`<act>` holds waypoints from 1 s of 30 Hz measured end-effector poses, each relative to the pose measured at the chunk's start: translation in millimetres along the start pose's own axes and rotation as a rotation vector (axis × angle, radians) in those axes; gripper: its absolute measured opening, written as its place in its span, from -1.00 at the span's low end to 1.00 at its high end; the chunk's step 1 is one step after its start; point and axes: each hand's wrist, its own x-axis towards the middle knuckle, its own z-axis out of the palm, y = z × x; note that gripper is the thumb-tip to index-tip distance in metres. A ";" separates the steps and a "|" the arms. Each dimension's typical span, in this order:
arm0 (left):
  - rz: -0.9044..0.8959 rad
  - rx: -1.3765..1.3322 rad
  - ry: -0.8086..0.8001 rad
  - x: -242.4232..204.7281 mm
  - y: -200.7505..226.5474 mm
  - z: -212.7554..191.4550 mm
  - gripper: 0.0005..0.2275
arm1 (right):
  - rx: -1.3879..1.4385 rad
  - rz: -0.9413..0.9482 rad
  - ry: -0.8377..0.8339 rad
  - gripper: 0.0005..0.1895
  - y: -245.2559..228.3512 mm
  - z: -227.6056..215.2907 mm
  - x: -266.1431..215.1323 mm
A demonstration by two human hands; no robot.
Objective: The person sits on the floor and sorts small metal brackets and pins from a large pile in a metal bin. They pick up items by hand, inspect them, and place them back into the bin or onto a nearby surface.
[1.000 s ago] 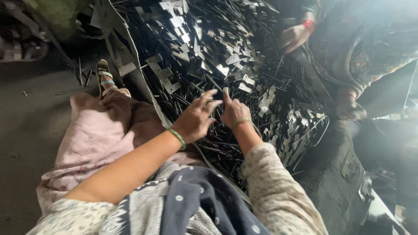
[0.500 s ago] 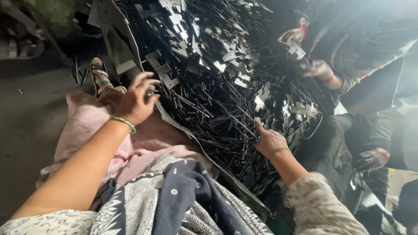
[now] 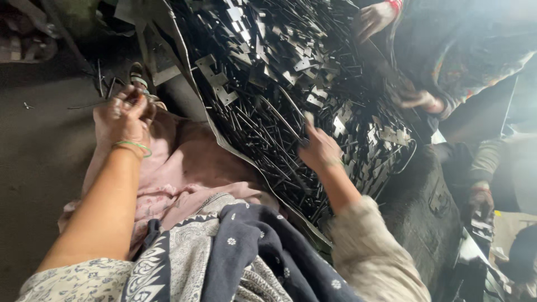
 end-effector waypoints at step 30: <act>-0.009 0.127 -0.012 -22.2 9.8 26.1 -0.82 | 0.082 0.273 0.019 -0.21 63.2 -34.8 -1.0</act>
